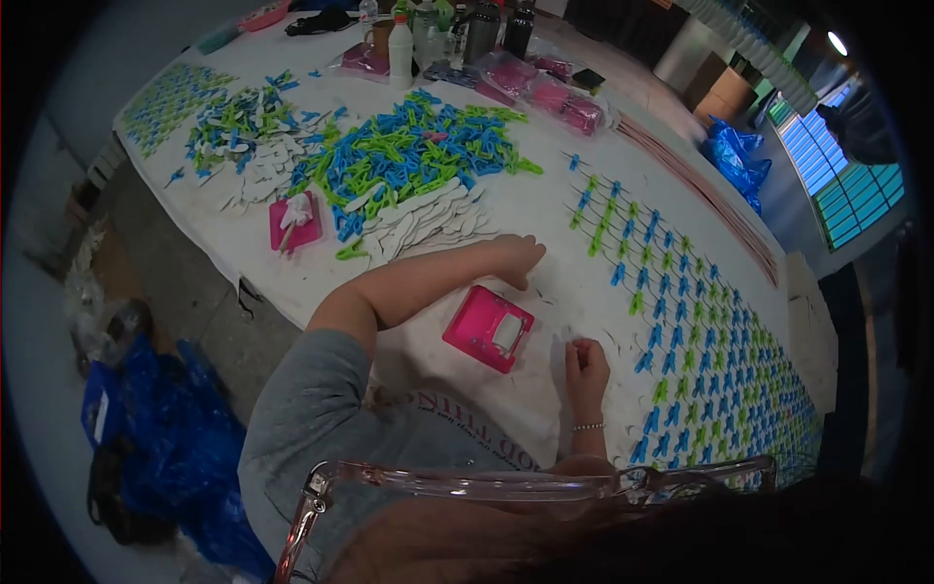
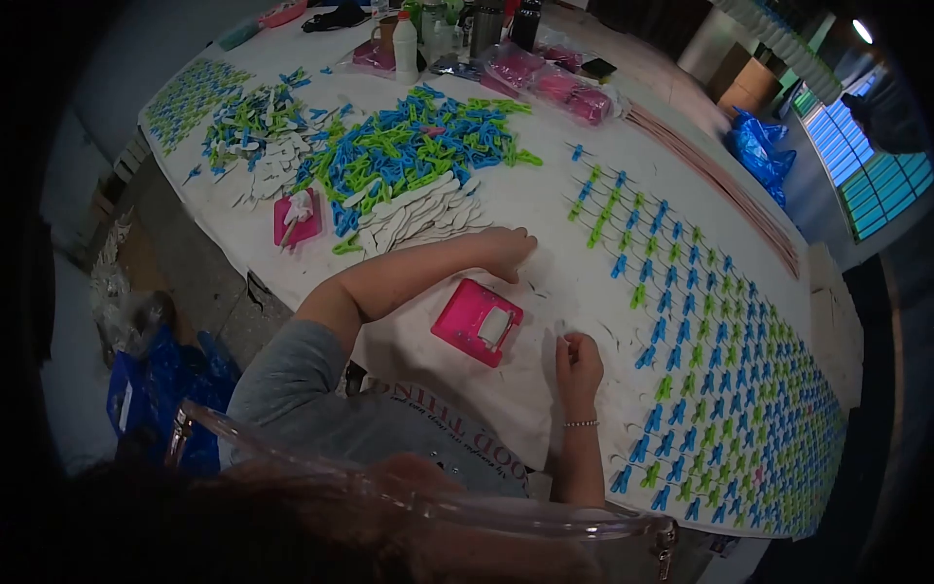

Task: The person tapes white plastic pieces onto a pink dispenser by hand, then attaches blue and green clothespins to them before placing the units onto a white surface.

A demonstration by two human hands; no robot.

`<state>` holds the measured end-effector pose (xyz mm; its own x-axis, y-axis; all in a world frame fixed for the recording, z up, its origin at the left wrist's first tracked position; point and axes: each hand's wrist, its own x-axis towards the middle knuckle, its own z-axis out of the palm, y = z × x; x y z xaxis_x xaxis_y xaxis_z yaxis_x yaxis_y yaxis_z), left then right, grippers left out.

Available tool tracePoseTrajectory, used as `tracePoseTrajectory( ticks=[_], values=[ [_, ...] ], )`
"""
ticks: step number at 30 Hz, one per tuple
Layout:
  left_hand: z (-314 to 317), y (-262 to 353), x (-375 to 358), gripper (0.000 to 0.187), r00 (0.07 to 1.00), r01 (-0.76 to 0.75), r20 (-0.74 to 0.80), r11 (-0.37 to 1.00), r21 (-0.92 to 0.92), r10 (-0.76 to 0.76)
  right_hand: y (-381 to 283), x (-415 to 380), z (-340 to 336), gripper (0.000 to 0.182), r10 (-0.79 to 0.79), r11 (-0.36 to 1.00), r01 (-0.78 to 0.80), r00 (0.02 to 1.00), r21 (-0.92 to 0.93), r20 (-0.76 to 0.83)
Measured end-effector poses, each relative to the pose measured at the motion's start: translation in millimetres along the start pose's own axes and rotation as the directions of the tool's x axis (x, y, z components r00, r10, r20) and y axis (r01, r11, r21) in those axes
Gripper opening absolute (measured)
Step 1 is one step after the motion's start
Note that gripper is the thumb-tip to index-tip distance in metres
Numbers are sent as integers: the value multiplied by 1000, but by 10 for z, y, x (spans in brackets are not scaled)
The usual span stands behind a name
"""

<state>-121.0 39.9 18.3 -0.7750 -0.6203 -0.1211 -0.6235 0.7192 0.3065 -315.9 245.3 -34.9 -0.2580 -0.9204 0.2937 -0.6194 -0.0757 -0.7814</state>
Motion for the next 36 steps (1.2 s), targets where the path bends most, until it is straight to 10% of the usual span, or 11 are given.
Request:
tracePoseTrajectory(
  ticks=[14,24,27,29,36],
  values=[
    [-181,-757,-729,24,992,95,-88,994,45,-91,-16,21,-12,11,27,999,-31,996,44,81],
    [-388,-933,-1110,31,819,16,-569,994,-106,-73,-18,25,-19,12,109,993,-111,993,37,41],
    [-493,-951,-1137,27,801,-53,-536,861,-506,-265,-144,52,-94,13,159,987,-159,987,17,16],
    [-417,-928,-1079,22,661,-452,-660,513,-729,-356,-188,87,-148,15,95,995,-95,995,-13,2],
    [-485,-175,-1097,18,798,-489,-463,34,-871,-385,-1070,291,56,19,-110,954,56,979,294,170]
  ],
)
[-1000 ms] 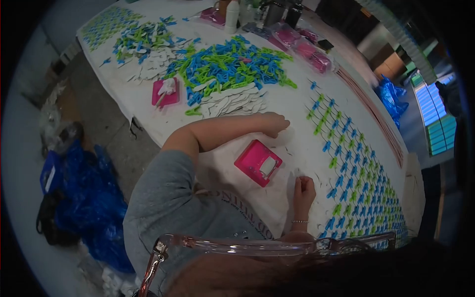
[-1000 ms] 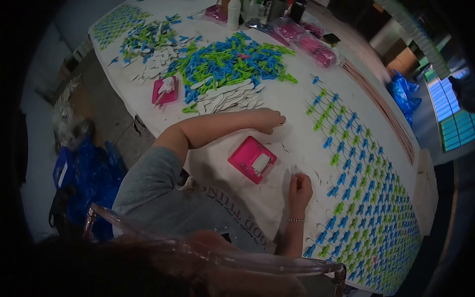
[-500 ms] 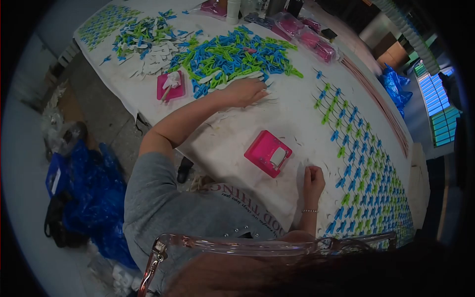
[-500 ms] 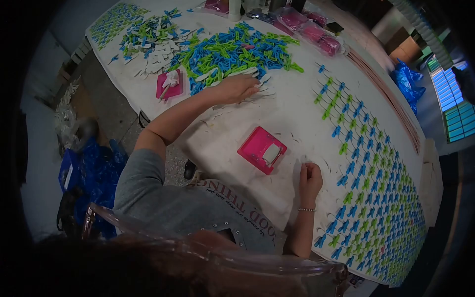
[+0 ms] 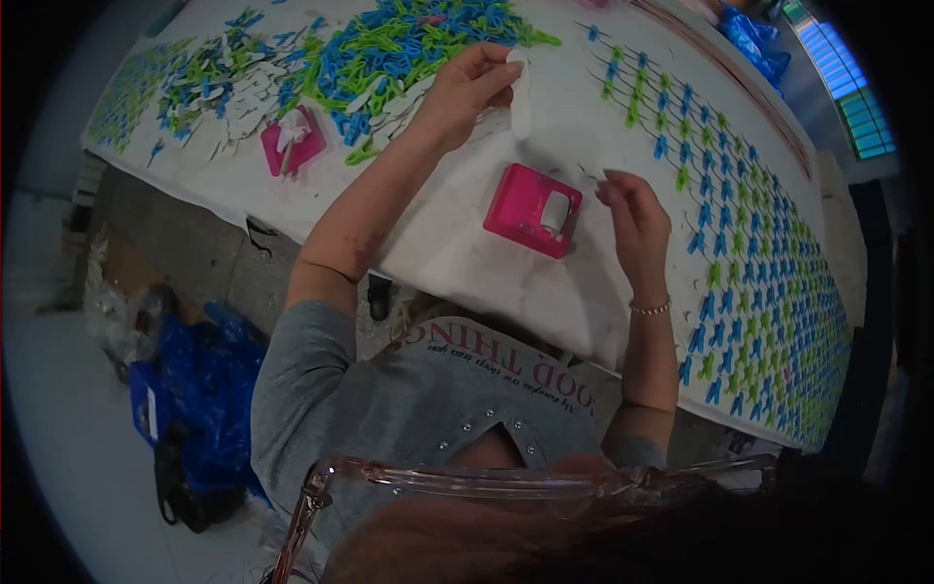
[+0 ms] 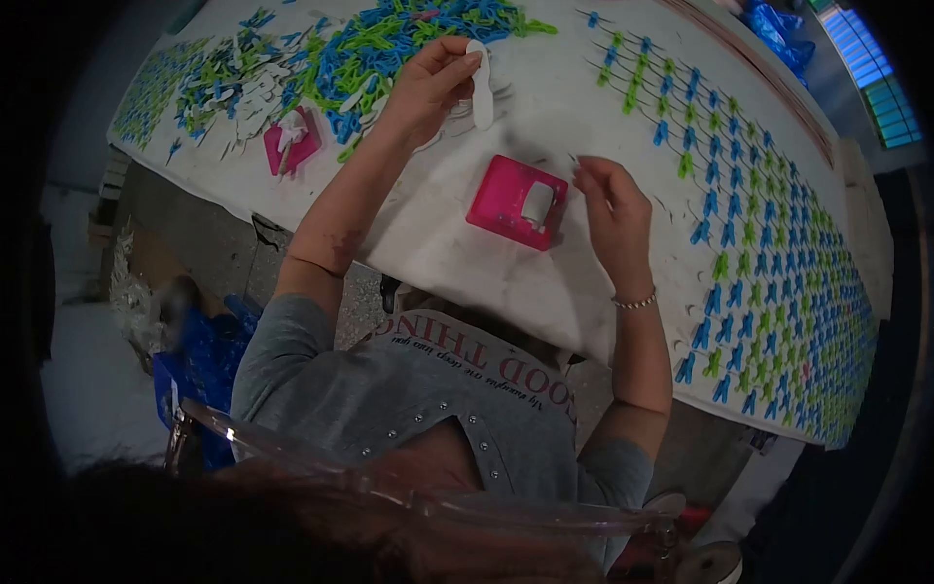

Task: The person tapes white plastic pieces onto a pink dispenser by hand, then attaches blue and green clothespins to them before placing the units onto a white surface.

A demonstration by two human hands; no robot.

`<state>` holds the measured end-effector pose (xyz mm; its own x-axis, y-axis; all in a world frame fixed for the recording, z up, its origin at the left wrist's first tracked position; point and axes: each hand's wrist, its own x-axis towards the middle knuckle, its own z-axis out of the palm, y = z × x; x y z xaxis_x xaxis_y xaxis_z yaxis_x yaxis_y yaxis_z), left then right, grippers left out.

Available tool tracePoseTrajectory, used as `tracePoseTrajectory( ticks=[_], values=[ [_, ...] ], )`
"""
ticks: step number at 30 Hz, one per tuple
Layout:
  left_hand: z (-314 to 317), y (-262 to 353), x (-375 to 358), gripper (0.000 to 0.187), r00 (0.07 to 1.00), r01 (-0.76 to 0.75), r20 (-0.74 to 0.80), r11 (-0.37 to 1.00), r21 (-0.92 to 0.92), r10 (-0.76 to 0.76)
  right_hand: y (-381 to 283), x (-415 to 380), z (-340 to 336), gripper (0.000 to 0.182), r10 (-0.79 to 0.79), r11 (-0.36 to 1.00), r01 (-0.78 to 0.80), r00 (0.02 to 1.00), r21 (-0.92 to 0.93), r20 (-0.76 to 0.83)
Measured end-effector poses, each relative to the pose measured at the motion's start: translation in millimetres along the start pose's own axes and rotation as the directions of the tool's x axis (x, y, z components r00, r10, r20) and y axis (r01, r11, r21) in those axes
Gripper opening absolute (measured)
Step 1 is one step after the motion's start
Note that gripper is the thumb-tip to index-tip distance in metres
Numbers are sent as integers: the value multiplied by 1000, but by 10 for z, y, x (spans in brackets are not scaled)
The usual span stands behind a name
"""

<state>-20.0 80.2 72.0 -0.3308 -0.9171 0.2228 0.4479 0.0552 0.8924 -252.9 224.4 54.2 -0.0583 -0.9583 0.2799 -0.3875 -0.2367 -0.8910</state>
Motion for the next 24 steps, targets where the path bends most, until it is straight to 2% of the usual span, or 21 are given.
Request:
tracePoseTrajectory(
  ticks=[1,3,4,6,9,13,15,16,18,19,21,22,24],
  values=[
    [82,-26,-37,18,1000,10,20,1000,-7,-10,-86,61,114,20,-29,996,27,999,79,16],
    [219,-64,-91,18,999,-24,49,995,94,19,-170,183,296,23,15,951,-19,1000,309,17],
    [274,-94,-121,18,998,-19,62,996,90,13,-204,225,342,23,20,952,-20,1000,305,4],
    [361,-146,-178,18,997,-21,76,994,108,13,-236,280,386,23,181,899,-195,981,391,75],
    [399,-106,-266,15,993,6,114,989,148,-23,-189,265,373,19,218,846,-242,970,474,108],
    [291,-163,-267,15,983,-16,184,981,192,-20,-133,186,262,18,250,836,-279,960,472,123],
    [276,-185,-299,16,960,-156,272,940,305,71,-57,116,198,16,56,994,-66,993,91,100],
    [274,-218,-316,16,961,-138,272,944,301,54,-43,80,177,16,76,992,-85,992,91,98],
    [259,-310,-368,17,937,-254,322,896,364,135,-42,-3,150,17,-4,1000,7,995,-25,104],
    [259,-358,-391,17,940,-237,318,900,365,119,-27,-49,160,17,13,1000,-10,994,-20,106],
    [257,-415,-417,12,902,-384,364,818,428,233,-8,-90,189,17,-19,997,22,999,-75,31],
    [246,-417,-430,12,905,-379,358,819,431,230,33,-104,205,17,-16,997,18,999,-73,37],
    [234,-414,-442,11,861,-489,425,683,542,278,158,-140,243,18,-76,981,77,997,-177,9]
  ],
)
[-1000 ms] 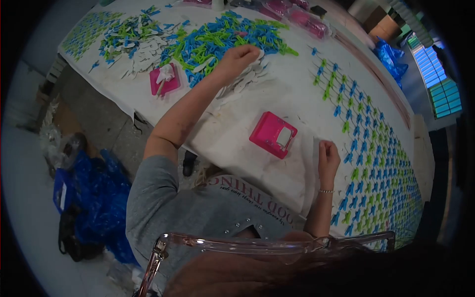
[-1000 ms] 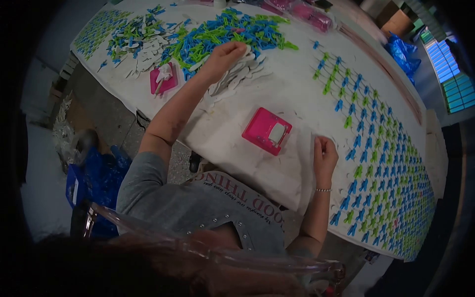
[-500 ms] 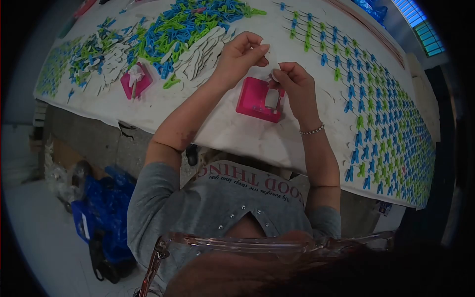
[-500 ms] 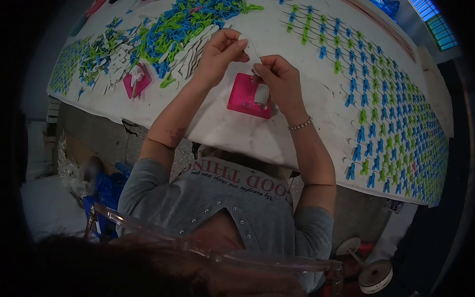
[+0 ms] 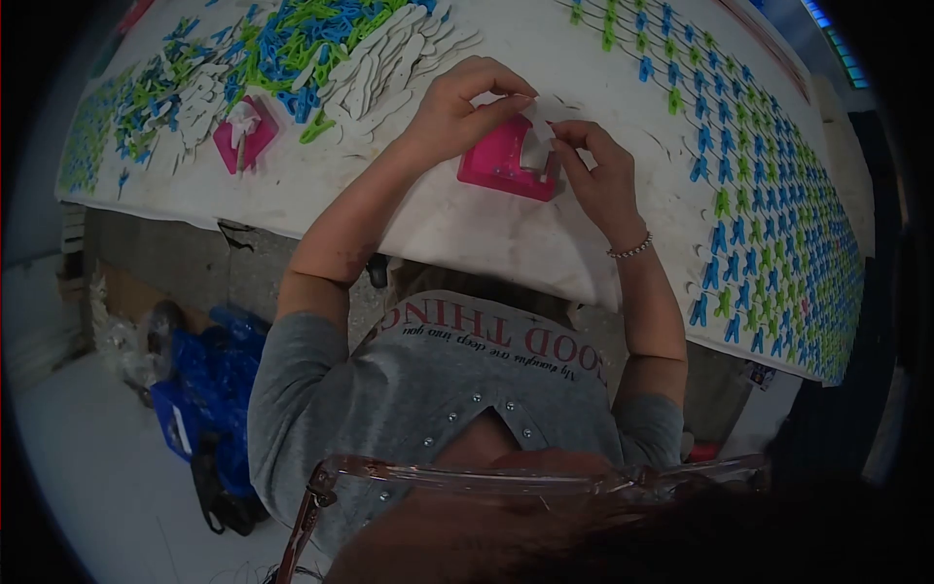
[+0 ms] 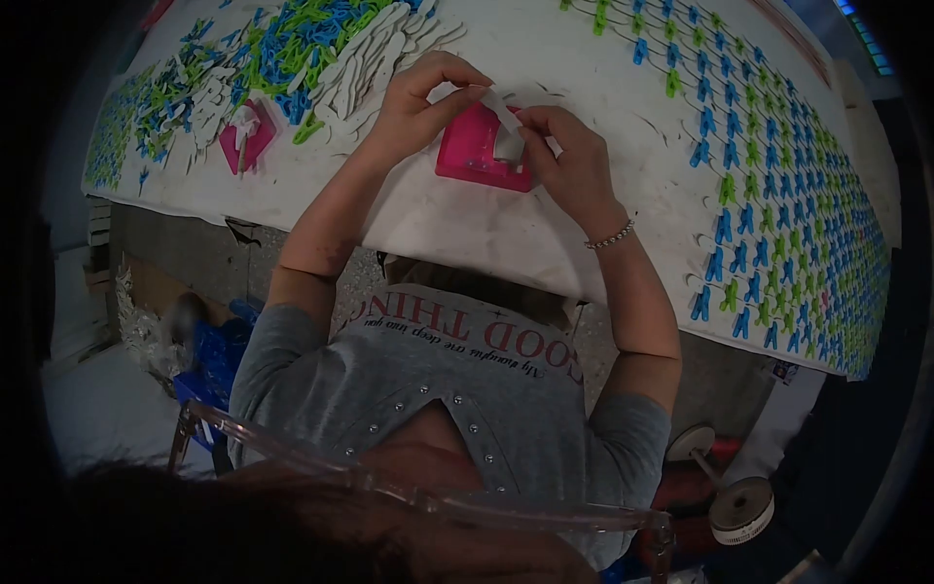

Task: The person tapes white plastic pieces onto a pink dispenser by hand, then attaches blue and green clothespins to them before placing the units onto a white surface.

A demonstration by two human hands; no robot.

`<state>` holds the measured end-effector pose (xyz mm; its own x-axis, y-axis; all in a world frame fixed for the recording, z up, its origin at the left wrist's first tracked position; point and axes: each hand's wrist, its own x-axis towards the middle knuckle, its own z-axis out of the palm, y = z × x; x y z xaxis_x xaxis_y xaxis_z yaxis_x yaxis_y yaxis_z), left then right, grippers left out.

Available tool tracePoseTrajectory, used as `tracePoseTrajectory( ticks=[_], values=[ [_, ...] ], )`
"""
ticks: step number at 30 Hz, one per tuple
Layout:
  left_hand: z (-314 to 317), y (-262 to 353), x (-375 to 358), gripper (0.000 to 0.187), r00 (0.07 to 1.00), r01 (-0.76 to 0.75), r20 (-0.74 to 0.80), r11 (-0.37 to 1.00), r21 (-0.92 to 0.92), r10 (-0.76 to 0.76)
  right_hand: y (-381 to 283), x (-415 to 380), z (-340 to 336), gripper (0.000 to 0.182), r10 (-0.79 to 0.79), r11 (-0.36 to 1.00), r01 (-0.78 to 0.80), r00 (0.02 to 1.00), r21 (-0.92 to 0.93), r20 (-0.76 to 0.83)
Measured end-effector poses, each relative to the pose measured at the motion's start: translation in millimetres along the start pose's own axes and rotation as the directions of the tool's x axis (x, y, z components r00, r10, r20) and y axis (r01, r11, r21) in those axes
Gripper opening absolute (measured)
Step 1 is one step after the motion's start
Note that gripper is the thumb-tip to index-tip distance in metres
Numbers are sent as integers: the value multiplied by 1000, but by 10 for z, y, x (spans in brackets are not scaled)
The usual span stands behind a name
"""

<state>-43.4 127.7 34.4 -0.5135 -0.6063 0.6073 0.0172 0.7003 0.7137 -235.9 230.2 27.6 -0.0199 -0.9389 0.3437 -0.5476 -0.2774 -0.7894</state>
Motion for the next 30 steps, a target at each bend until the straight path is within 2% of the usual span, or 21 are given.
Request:
tracePoseTrajectory(
  ticks=[3,6,10,12,15,18,21,27,30],
  values=[
    [-18,-15,-23,10,998,-68,16,994,86,66,82,-5,64,19,-82,992,81,997,-98,-13],
    [-73,7,-41,9,993,-118,46,983,142,113,85,13,111,18,-136,984,134,991,-117,-8],
    [-110,55,-84,8,992,-120,54,981,155,113,94,19,169,16,-134,984,132,991,-116,-10],
    [-132,63,-110,11,987,-143,100,973,181,126,128,26,197,16,-205,972,200,978,-121,-37],
    [-174,20,-147,12,987,-109,134,976,191,84,129,25,165,16,-255,956,244,966,-166,-47],
    [-121,-73,-198,11,980,-55,198,977,206,13,178,-35,81,16,-236,942,230,972,-246,8],
    [-41,-114,-233,12,969,-21,243,975,220,-35,216,-86,47,15,-237,933,223,971,-281,-18],
    [62,-93,-229,10,969,31,228,967,252,-91,209,-91,-9,17,-332,885,305,943,-351,-19],
    [124,-41,-175,9,967,-8,249,969,247,-56,126,-51,-77,20,-349,875,294,934,-383,-80]
  ],
)
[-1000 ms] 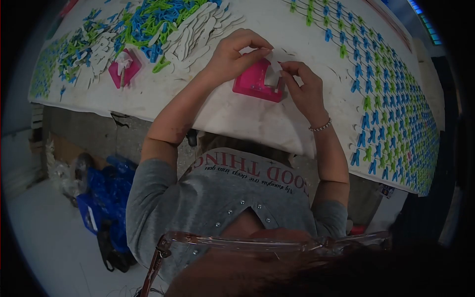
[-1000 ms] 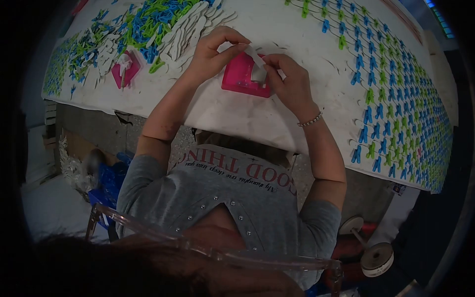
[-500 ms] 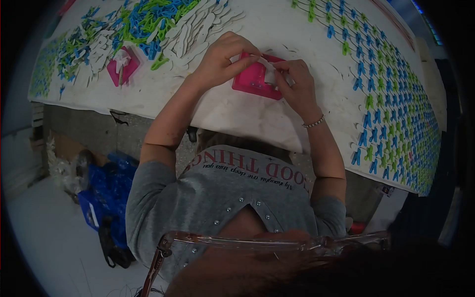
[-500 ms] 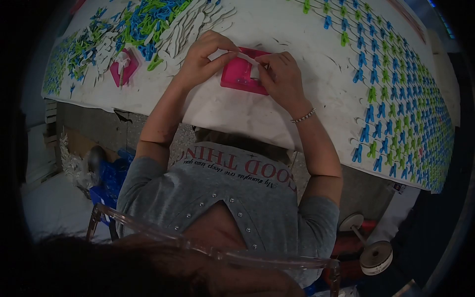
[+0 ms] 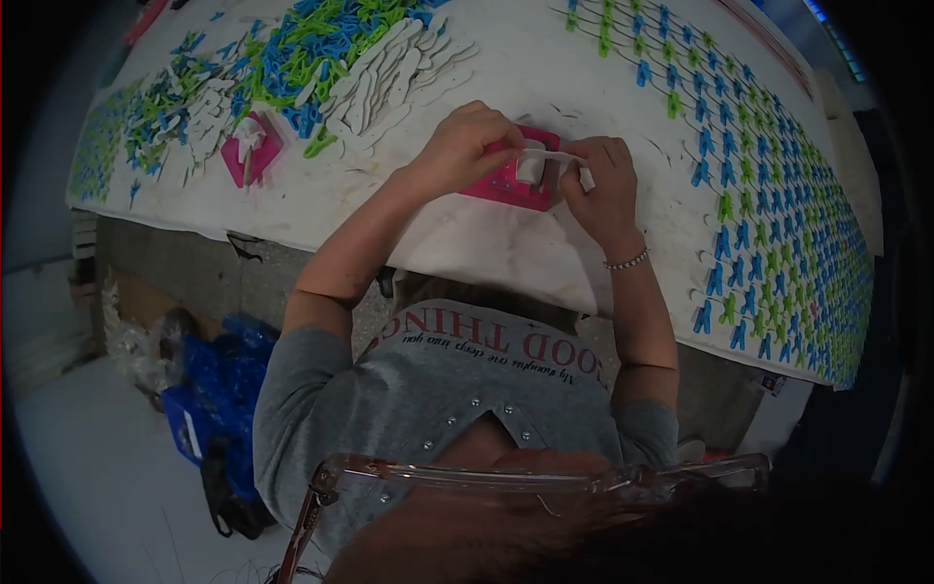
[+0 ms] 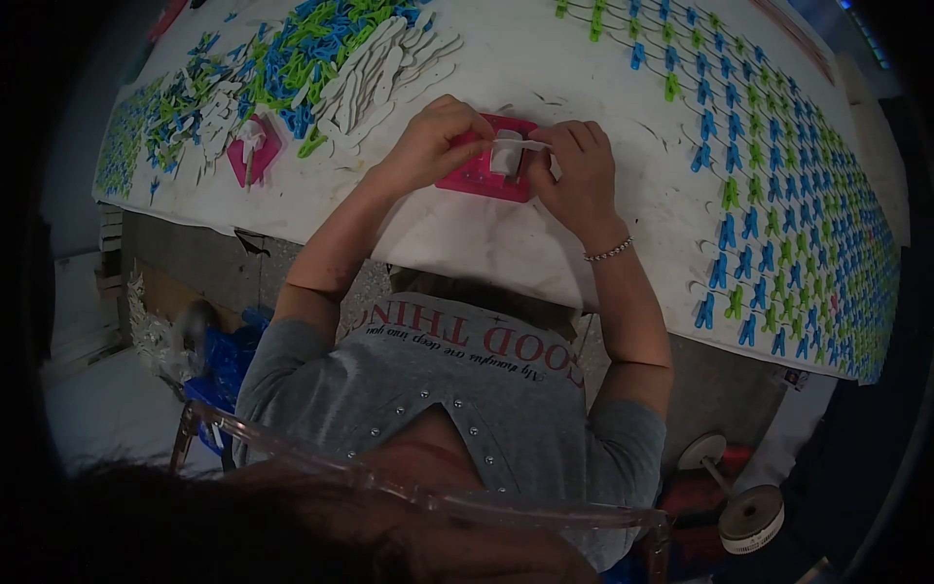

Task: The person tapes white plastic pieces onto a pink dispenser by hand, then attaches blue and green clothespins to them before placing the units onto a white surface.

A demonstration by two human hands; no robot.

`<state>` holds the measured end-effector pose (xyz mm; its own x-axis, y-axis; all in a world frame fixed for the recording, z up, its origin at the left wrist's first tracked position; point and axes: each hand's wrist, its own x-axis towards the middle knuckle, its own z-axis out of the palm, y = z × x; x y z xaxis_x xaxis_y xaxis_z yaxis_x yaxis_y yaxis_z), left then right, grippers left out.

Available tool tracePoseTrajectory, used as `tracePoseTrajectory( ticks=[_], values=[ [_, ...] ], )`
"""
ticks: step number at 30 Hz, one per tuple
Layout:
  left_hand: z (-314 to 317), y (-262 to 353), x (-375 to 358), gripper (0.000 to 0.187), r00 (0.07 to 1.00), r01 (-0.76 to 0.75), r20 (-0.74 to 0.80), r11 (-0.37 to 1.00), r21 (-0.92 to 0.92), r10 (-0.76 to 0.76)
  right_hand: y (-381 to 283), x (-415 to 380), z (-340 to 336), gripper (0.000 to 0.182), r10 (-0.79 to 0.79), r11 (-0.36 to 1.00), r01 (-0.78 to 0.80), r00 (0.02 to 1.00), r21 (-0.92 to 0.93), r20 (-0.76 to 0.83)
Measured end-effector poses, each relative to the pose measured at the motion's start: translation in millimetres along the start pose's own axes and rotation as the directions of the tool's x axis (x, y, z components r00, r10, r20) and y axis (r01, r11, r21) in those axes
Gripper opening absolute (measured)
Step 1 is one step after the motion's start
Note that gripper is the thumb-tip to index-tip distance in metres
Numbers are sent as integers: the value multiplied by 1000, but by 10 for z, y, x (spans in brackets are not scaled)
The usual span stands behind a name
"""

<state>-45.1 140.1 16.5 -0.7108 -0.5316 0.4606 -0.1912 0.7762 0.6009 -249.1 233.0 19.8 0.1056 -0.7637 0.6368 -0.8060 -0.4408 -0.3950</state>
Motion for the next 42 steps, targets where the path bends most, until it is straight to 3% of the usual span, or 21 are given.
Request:
tracePoseTrajectory(
  ticks=[4,6,7,9,12,15,18,21,26,31,33,36,42],
  values=[
    [66,64,111,9,999,-32,10,999,27,32,-39,113,-52,21,62,993,-54,996,106,-70],
    [110,86,150,10,997,-72,42,992,104,68,-40,130,-28,27,218,916,-205,976,345,1],
    [118,91,152,10,997,-73,40,992,104,69,-32,119,0,27,217,917,-204,976,344,1],
    [125,89,166,12,999,12,40,998,54,-15,6,93,73,35,321,723,-293,944,626,71],
    [131,87,126,13,998,42,-39,997,-67,-45,21,50,133,42,333,657,-374,923,654,194],
    [113,125,88,12,995,84,-52,990,-115,-90,28,12,262,42,360,583,-401,907,706,219],
    [63,113,75,17,998,18,-58,999,-34,-20,-36,22,246,39,387,631,-459,885,626,258],
    [-99,224,113,22,993,40,-111,998,-39,-44,-83,37,244,37,381,690,-459,888,559,260],
    [-296,353,145,26,998,25,-62,993,-113,-32,-123,75,271,33,367,720,-470,882,511,294],
    [-278,224,46,26,998,30,-58,995,-98,-36,-59,43,243,30,307,843,-396,910,364,278],
    [-237,132,-29,27,994,96,-37,990,-104,-101,-33,12,174,28,217,921,-277,948,273,231],
    [-75,68,-104,27,978,204,-14,967,-153,-208,2,-46,118,27,218,959,-254,945,129,243],
    [49,44,-112,27,971,231,-18,958,-169,-238,40,-68,74,29,220,963,-250,947,105,235]
  ],
)
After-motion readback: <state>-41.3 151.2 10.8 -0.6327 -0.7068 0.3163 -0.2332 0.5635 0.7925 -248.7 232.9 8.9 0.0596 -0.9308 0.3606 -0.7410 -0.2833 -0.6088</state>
